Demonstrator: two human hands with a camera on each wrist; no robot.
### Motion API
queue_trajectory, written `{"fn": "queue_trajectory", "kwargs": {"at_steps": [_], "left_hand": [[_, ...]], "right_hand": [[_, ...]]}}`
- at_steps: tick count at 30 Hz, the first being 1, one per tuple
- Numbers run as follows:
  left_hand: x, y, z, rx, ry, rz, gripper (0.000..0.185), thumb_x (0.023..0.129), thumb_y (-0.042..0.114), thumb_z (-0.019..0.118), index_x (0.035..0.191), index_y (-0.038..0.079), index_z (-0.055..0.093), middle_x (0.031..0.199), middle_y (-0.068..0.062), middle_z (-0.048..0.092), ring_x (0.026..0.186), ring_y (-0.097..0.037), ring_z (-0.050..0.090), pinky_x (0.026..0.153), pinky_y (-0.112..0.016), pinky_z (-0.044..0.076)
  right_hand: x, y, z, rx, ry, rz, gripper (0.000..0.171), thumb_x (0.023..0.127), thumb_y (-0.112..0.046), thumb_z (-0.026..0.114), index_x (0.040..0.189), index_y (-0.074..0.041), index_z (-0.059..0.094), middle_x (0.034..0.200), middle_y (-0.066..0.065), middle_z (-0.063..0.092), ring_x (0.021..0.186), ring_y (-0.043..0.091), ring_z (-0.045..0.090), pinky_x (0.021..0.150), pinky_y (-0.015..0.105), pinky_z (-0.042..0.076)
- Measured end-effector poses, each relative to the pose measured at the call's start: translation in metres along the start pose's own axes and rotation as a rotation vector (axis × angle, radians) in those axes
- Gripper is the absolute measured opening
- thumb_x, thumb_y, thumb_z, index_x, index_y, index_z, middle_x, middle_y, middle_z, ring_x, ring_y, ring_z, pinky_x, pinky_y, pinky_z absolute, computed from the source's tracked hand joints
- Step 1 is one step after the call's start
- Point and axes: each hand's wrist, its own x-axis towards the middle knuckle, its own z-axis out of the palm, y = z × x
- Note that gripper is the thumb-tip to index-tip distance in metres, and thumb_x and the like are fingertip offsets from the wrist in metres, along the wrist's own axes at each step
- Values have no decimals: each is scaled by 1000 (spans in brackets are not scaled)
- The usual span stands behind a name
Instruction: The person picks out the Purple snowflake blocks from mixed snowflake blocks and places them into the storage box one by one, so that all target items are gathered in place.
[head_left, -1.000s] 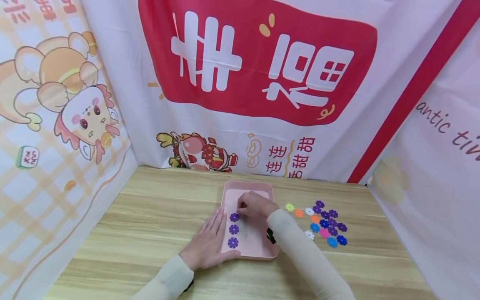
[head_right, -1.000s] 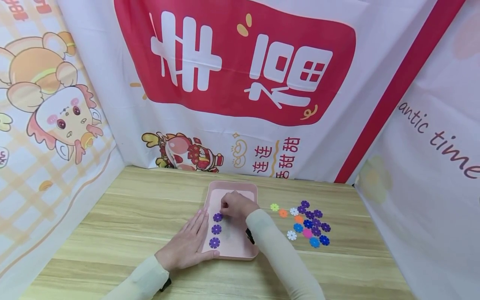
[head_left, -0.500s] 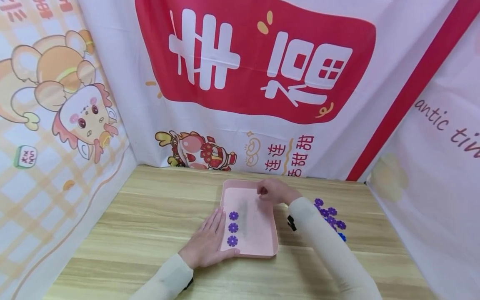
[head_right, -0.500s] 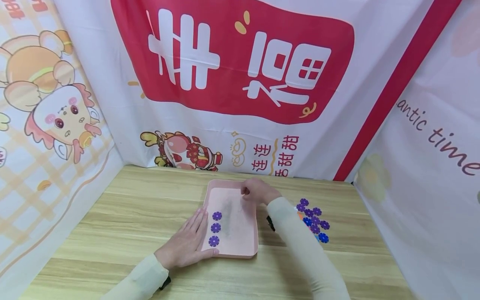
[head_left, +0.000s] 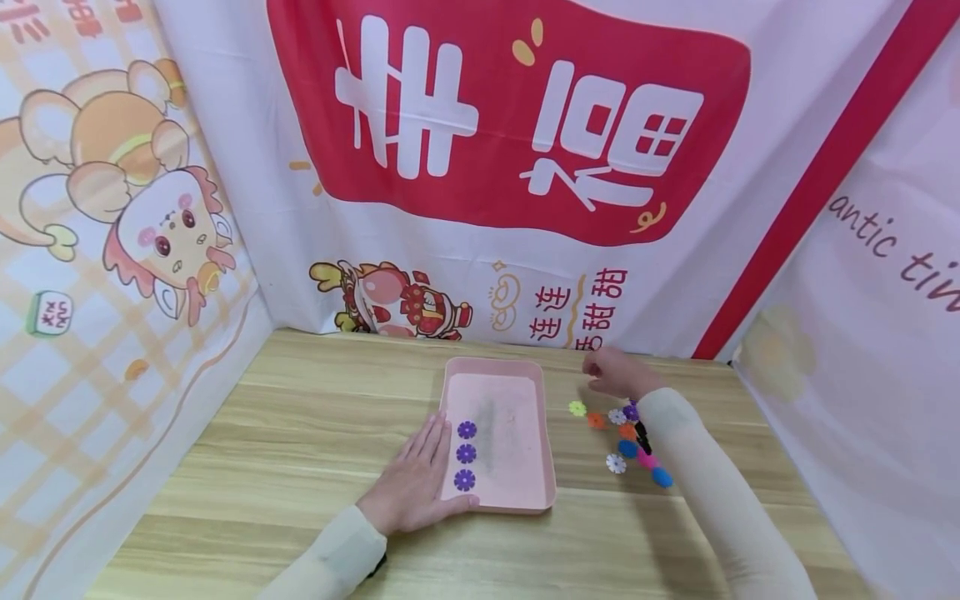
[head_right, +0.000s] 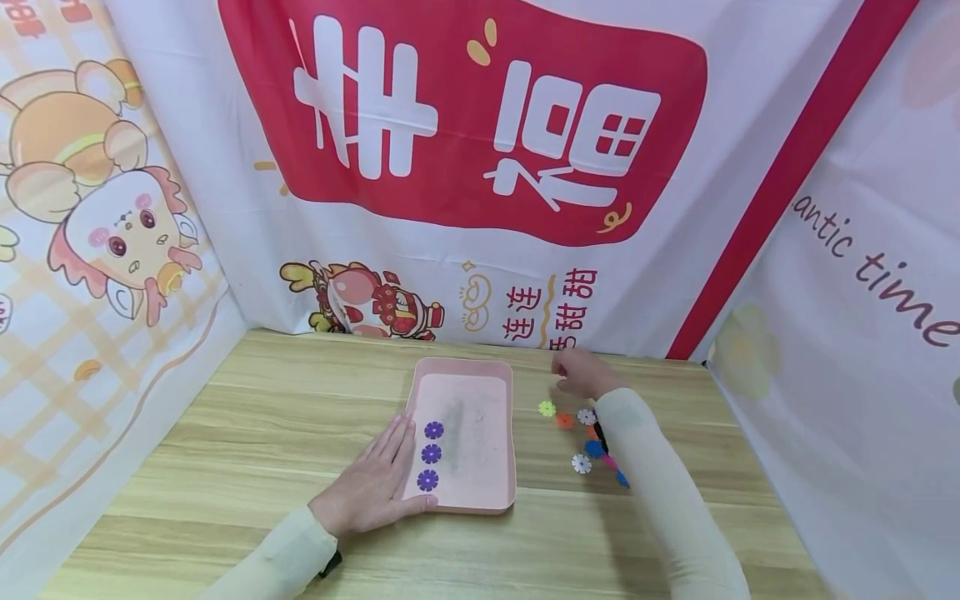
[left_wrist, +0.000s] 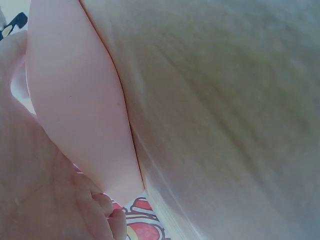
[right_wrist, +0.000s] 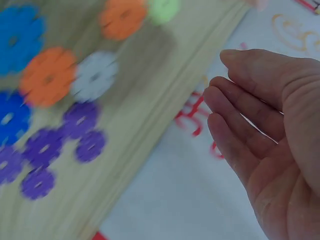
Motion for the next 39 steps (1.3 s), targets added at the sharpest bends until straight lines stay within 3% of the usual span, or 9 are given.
{"fn": "queue_trajectory", "kwargs": {"at_steps": [6, 13, 17, 27, 34, 39], "left_hand": [[0, 0, -1, 3, -11, -6, 117, 95, 80, 51, 166, -7, 17, 176, -26, 10, 165, -42, 9, 135, -56, 18], [1, 0, 1, 10, -12, -12, 117, 94, 82, 49, 167, -4, 16, 177, -23, 8, 166, -40, 8, 135, -55, 18], [1, 0, 1, 8, -9, -12, 117, 94, 82, 50, 167, -4, 16, 177, -23, 8, 166, -41, 8, 135, -55, 18], [2, 1, 1, 11, -10, -12, 117, 94, 82, 50, 167, -4, 16, 177, -23, 7, 166, -40, 9, 135, -55, 18], [1, 1, 0, 6, -9, -13, 117, 94, 81, 51, 167, -4, 17, 177, -23, 8, 166, -41, 9, 135, -55, 18], [0, 1, -1, -5, -11, -15, 117, 94, 80, 52, 167, -4, 17, 177, -23, 8, 166, -40, 8, 135, -55, 18]], "right_hand": [[-18, 29, 7, 35, -61, 135, 29, 96, -4, 74, 124, 1, 71, 117, 18, 73, 103, 28, 67, 96, 50, 60], [-33, 55, 18, 15, -106, 196, 20, 98, -7, 74, 118, -4, 76, 109, 11, 76, 98, 23, 68, 95, 50, 61], [-43, 67, 24, -1, -100, 178, 24, 94, -3, 76, 118, -4, 77, 111, 11, 77, 104, 28, 70, 100, 55, 59], [-62, 89, 44, 89, 33, 137, 30, 93, -5, 77, 124, -5, 76, 122, 14, 77, 118, 36, 71, 103, 57, 59], [-60, 89, 49, 81, 10, 127, 27, 94, -10, 80, 121, -12, 79, 120, 10, 78, 112, 29, 72, 103, 59, 58], [-58, 84, 48, 34, 29, 58, 26, 92, -6, 81, 118, -14, 81, 117, 8, 80, 109, 28, 74, 100, 55, 61]]}}
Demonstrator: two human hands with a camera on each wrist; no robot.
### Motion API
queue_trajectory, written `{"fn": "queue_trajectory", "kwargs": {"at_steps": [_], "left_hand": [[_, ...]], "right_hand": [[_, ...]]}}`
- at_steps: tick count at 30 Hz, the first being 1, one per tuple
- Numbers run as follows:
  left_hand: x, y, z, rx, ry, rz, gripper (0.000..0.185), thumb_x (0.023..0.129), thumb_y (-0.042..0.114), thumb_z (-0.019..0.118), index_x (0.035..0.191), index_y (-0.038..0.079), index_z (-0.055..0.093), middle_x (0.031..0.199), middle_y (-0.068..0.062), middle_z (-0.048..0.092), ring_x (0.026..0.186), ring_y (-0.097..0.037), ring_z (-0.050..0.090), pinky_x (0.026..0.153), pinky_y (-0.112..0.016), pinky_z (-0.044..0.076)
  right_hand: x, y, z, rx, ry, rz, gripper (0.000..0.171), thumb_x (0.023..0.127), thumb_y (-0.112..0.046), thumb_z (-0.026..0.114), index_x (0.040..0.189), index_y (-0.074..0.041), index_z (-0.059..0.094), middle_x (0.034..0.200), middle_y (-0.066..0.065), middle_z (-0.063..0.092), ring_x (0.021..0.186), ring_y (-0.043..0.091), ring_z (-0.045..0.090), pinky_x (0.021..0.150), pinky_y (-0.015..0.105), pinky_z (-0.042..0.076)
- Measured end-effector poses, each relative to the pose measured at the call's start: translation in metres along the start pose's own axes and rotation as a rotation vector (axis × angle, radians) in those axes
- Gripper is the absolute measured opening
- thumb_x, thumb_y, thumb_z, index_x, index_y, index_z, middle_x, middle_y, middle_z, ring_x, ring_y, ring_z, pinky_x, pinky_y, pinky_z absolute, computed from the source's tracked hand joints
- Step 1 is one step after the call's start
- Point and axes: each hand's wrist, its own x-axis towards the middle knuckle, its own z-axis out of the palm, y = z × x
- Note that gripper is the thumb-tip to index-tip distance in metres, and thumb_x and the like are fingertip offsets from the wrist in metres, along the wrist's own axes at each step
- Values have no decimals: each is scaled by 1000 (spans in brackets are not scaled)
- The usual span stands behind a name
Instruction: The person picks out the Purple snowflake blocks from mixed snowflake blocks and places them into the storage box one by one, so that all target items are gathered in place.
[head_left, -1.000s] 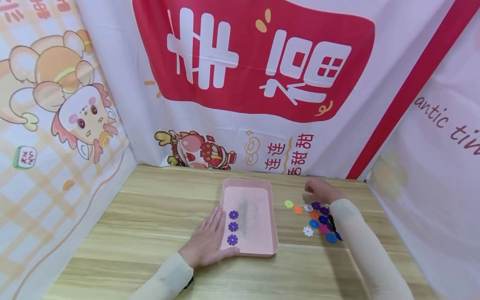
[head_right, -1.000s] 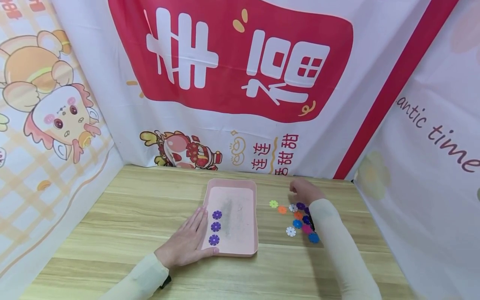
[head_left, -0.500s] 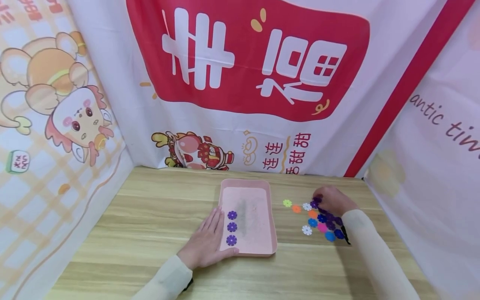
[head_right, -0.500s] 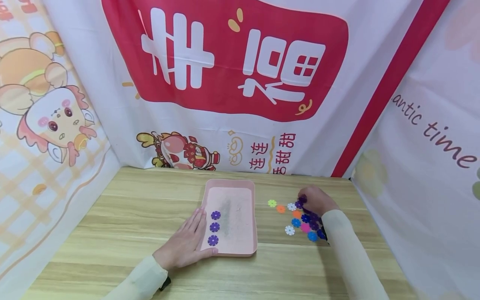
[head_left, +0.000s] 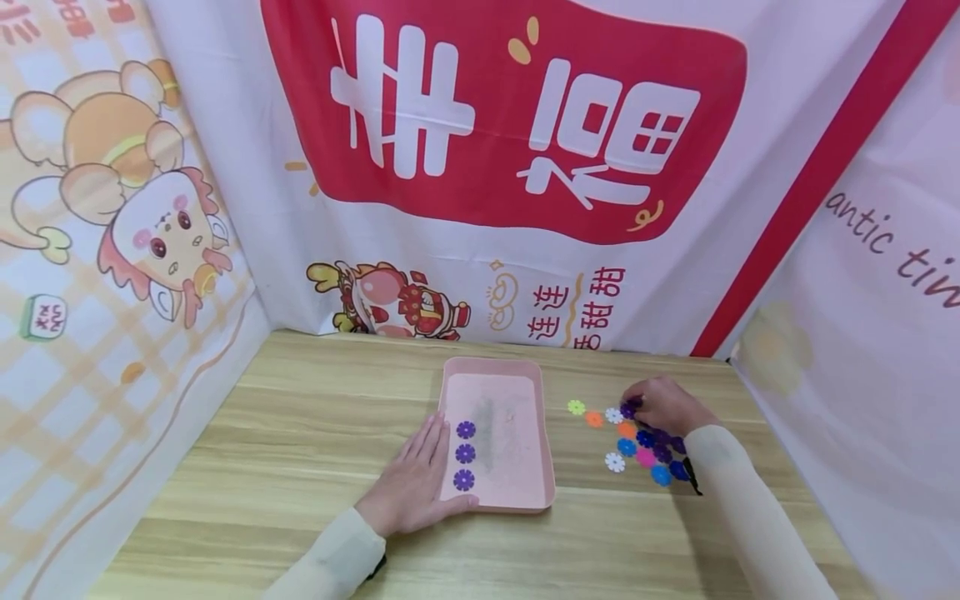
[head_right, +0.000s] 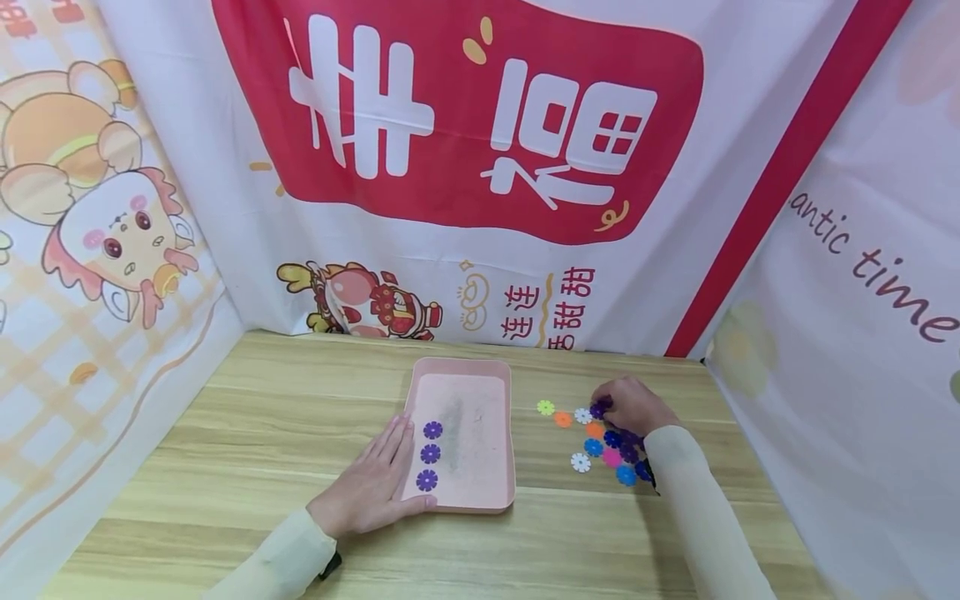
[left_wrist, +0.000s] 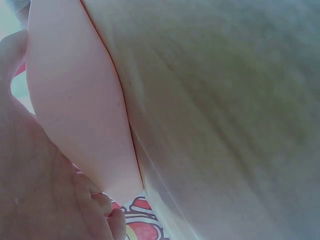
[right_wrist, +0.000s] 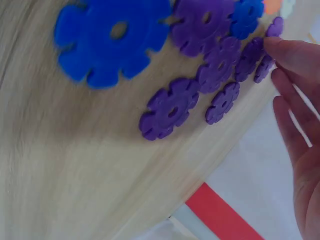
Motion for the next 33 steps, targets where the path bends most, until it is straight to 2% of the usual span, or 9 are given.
{"fn": "queue_trajectory", "kwargs": {"at_steps": [3, 11, 20, 26, 33], "left_hand": [[-1, -1, 0, -2, 0, -2, 116, 95, 80, 52, 167, -4, 17, 177, -24, 8, 166, -40, 8, 135, -56, 18], [-1, -2, 2, -5, -7, -6, 117, 94, 82, 50, 167, -3, 15, 177, -22, 7, 166, -40, 8, 135, -55, 17], [-1, -2, 0, -2, -12, -7, 117, 94, 82, 49, 167, -3, 15, 177, -22, 7, 166, -39, 7, 135, -54, 17], [0, -1, 0, -2, -14, -12, 116, 95, 81, 50, 167, -3, 15, 178, -22, 7, 166, -39, 6, 135, -54, 17], [2, -1, 1, -7, -22, -19, 116, 94, 81, 50, 168, -1, 15, 178, -20, 7, 167, -38, 6, 136, -54, 16]], "right_hand": [[2, -3, -1, -30, -5, -53, 27, 91, -4, 81, 117, -13, 81, 115, 7, 81, 108, 28, 75, 97, 54, 62], [4, -13, -5, -57, -70, -37, 21, 91, -10, 84, 111, -15, 82, 108, 2, 81, 104, 23, 76, 97, 50, 63], [18, -24, -9, -41, -144, 69, 19, 89, -8, 84, 105, -19, 81, 100, -2, 78, 94, 15, 68, 97, 48, 63], [26, -30, -14, -2, -194, 156, 22, 89, -4, 82, 107, -15, 81, 100, 1, 76, 90, 19, 65, 96, 48, 63], [30, -35, -16, 9, -242, 236, 22, 90, -12, 82, 112, -15, 80, 104, 2, 75, 93, 21, 64, 97, 49, 62]]}}
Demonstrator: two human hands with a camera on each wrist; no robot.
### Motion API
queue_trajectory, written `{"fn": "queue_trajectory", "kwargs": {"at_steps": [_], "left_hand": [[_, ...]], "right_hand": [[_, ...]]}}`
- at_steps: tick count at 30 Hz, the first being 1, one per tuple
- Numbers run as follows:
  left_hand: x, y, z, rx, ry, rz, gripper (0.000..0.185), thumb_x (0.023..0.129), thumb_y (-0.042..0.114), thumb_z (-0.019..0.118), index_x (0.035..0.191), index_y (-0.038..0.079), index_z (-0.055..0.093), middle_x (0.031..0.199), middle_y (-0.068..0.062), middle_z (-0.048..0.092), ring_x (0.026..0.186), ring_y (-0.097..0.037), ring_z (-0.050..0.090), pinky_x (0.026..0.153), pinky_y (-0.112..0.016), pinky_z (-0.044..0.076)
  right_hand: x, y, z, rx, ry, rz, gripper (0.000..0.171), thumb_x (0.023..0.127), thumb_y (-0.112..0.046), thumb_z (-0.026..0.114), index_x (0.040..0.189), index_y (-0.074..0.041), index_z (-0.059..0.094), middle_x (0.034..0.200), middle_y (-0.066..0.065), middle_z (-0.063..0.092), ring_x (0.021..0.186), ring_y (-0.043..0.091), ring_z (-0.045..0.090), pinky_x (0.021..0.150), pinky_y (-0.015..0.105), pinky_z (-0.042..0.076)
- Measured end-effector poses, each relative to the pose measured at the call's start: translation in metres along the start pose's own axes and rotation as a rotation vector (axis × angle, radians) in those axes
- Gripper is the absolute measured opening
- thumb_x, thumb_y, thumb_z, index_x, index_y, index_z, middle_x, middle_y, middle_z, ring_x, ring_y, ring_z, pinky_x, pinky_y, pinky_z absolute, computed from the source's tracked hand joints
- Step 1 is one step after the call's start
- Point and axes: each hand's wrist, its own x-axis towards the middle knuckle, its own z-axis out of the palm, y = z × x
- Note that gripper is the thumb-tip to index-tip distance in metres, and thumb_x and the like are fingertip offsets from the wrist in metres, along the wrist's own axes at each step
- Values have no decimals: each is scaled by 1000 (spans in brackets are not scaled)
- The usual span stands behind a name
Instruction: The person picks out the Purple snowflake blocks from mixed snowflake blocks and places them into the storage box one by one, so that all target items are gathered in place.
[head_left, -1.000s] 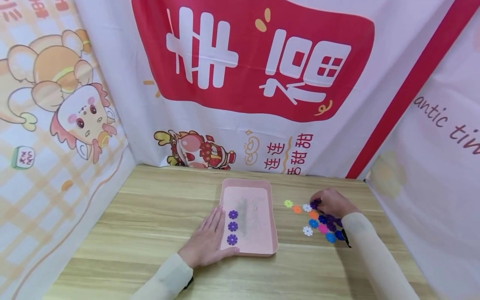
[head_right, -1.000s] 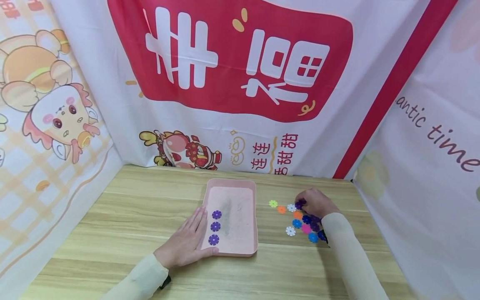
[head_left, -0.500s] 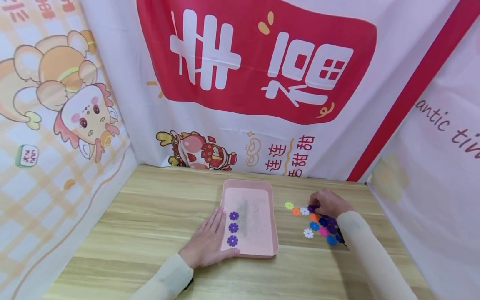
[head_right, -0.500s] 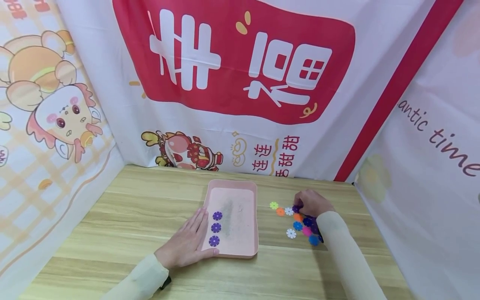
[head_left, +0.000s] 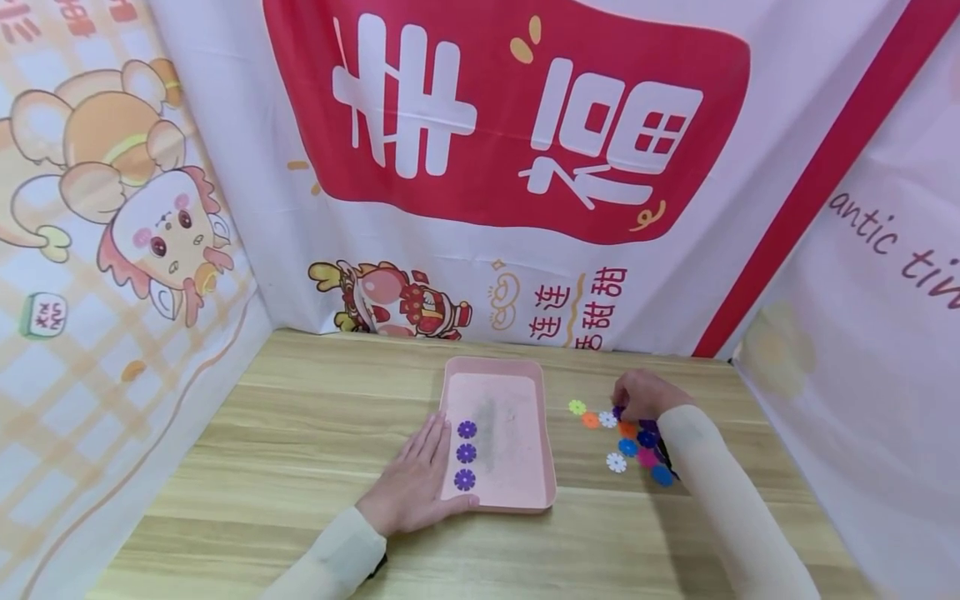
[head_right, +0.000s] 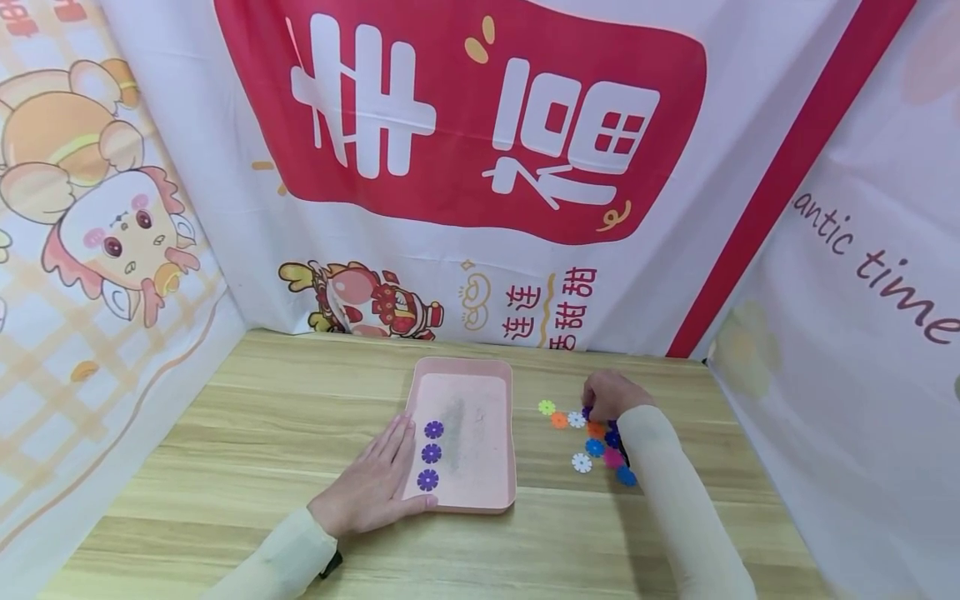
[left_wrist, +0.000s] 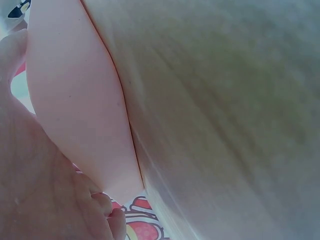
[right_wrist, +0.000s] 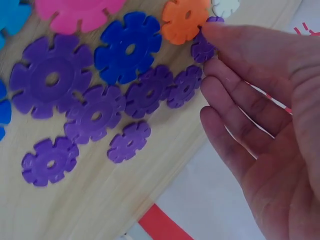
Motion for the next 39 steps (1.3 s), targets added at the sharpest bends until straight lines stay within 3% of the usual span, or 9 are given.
{"fn": "queue_trajectory", "kwargs": {"at_steps": [6, 12, 18, 24, 30, 39], "left_hand": [[-1, 1, -1, -5, 7, 7, 116, 95, 81, 50, 167, -2, 15, 178, -22, 7, 166, -39, 7, 135, -54, 17], [-1, 2, -1, -18, 1, 11, 116, 95, 80, 51, 167, -3, 14, 178, -22, 6, 166, -39, 6, 136, -54, 16], [-1, 2, 1, -24, 9, 13, 117, 94, 82, 50, 168, -2, 14, 178, -21, 6, 166, -38, 6, 135, -54, 17], [-2, 1, 3, -22, 2, 12, 118, 94, 83, 48, 168, -2, 14, 178, -21, 6, 167, -38, 6, 136, -53, 16], [-3, 2, 0, -37, 5, 10, 117, 94, 81, 50, 167, -3, 15, 178, -22, 6, 166, -38, 7, 135, -54, 17], [-3, 0, -1, -22, 25, 19, 116, 95, 79, 52, 166, -5, 16, 177, -24, 8, 166, -41, 9, 135, -56, 18]], "right_hand": [[0, 1, 1, 45, -4, 13, 21, 91, -9, 81, 111, -13, 80, 101, 2, 76, 90, 20, 66, 94, 45, 63], [-4, 0, 1, 64, 0, 8, 25, 89, -23, 87, 110, -12, 79, 98, 1, 75, 88, 19, 64, 90, 43, 63], [-3, 3, 1, 59, 12, 5, 27, 88, -25, 89, 108, -11, 78, 97, 2, 75, 86, 20, 64, 90, 42, 62], [-1, 7, 3, 83, 13, 3, 18, 87, -26, 89, 96, -15, 78, 91, 1, 72, 83, 20, 63, 83, 37, 60], [-5, -2, -6, 90, 7, -1, 7, 96, -18, 79, 91, -16, 76, 89, 1, 72, 81, 18, 62, 79, 32, 56], [-2, -35, -35, -21, 101, -147, 11, 103, -12, 68, 96, -9, 75, 90, 4, 73, 79, 15, 63, 73, 31, 57]]}}
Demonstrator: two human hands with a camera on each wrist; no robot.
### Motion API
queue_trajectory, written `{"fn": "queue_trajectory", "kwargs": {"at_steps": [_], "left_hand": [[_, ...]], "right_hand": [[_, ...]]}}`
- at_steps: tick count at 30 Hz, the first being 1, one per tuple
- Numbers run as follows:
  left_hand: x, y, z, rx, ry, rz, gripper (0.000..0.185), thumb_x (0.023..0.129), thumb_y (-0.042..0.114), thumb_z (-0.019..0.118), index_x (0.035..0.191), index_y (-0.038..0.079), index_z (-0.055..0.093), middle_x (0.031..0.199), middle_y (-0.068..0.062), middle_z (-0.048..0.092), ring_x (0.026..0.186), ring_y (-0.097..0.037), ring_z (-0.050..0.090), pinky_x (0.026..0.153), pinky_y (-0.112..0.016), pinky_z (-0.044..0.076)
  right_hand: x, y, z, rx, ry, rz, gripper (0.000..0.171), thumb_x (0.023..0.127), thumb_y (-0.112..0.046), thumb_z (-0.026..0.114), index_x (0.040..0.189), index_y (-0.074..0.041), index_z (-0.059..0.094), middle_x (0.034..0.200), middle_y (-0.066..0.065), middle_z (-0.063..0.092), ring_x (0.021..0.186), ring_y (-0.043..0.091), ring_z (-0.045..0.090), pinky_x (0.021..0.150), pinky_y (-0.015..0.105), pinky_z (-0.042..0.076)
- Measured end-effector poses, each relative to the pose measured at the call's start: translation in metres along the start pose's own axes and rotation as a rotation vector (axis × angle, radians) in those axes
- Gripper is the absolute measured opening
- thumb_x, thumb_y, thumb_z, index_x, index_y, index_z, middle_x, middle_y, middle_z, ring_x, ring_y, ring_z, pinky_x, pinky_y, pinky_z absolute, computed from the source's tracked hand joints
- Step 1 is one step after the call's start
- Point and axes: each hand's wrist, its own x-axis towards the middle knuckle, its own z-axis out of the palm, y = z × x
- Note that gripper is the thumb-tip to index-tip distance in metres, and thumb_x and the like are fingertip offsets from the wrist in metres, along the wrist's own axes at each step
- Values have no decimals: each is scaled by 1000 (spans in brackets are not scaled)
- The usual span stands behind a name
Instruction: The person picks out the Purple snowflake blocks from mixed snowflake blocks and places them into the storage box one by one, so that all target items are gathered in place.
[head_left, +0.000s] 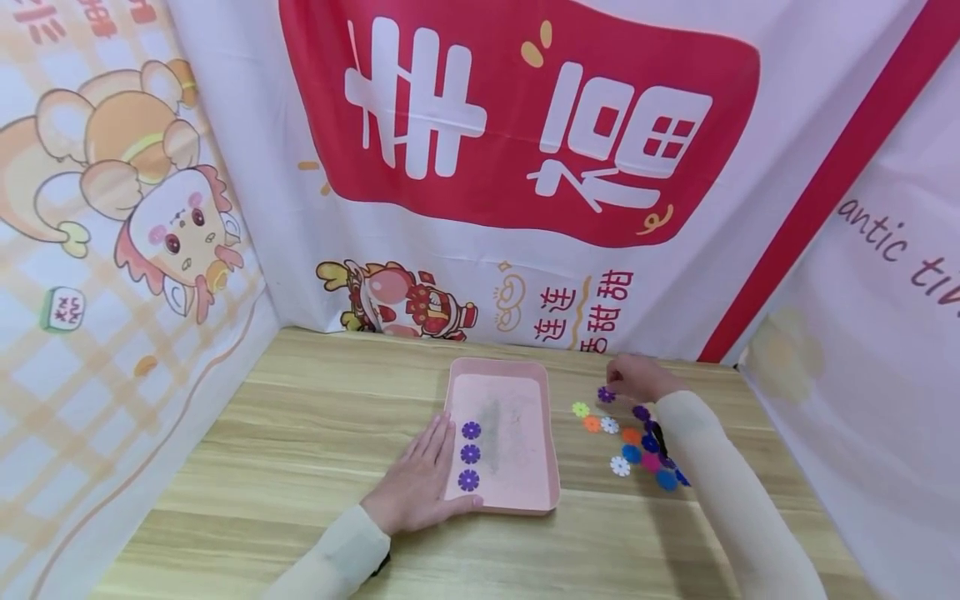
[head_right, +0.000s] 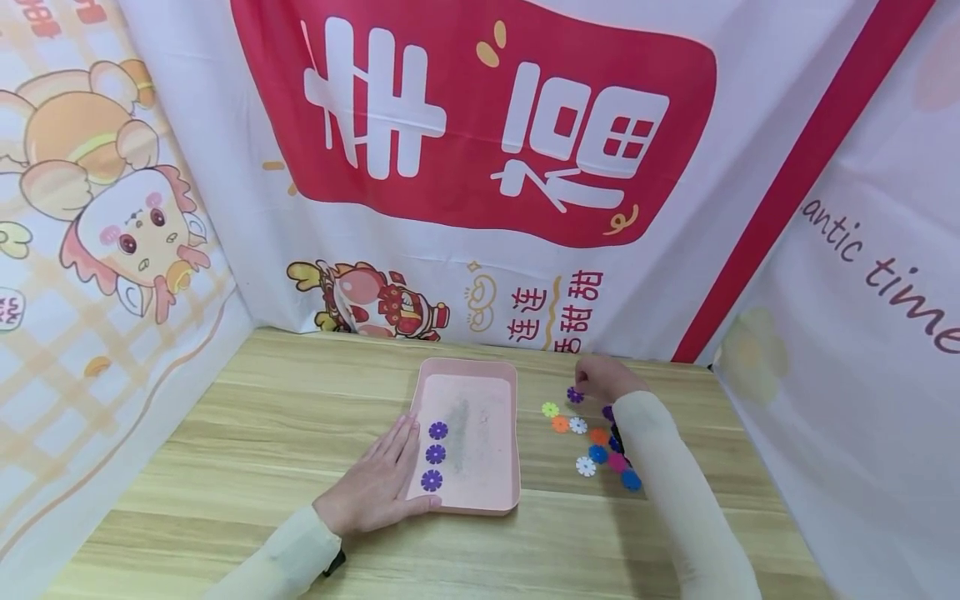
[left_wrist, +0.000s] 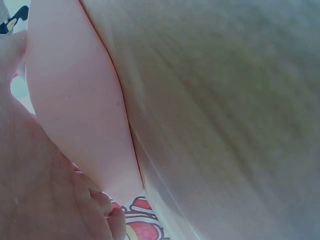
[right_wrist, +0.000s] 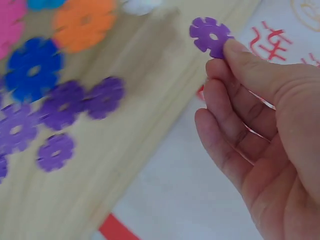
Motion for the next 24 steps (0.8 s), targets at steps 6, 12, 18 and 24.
{"fn": "queue_trajectory", "kwargs": {"at_steps": [6, 12, 18, 24], "left_hand": [[2, -1, -2, 2, 0, 5, 116, 95, 78, 53, 167, -5, 16, 177, -24, 8, 166, -41, 9, 135, -56, 18], [2, -1, -3, 6, -5, -3, 115, 95, 78, 54, 167, -4, 16, 177, -23, 7, 166, -40, 8, 135, -56, 17], [1, -2, -2, -2, 5, -5, 116, 95, 79, 54, 167, -4, 16, 177, -24, 7, 166, -41, 9, 134, -56, 18], [0, -1, 0, -6, -7, -8, 117, 94, 81, 51, 167, -3, 15, 177, -23, 8, 166, -39, 8, 135, -54, 18]], "right_hand": [[15, -32, -14, -3, 78, -151, 11, 103, -13, 69, 97, -8, 77, 90, 5, 76, 78, 13, 66, 75, 33, 61], [33, -79, -17, -1, 146, -215, 11, 103, -15, 68, 97, -10, 75, 86, 0, 74, 75, 12, 65, 72, 31, 58], [53, -126, -8, 1, 172, -291, 12, 102, -14, 69, 94, -10, 76, 83, -1, 73, 73, 12, 64, 71, 29, 58], [67, -161, 13, 39, 97, -253, 13, 105, -18, 66, 99, -13, 77, 87, -2, 74, 76, 9, 65, 71, 24, 58]]}}
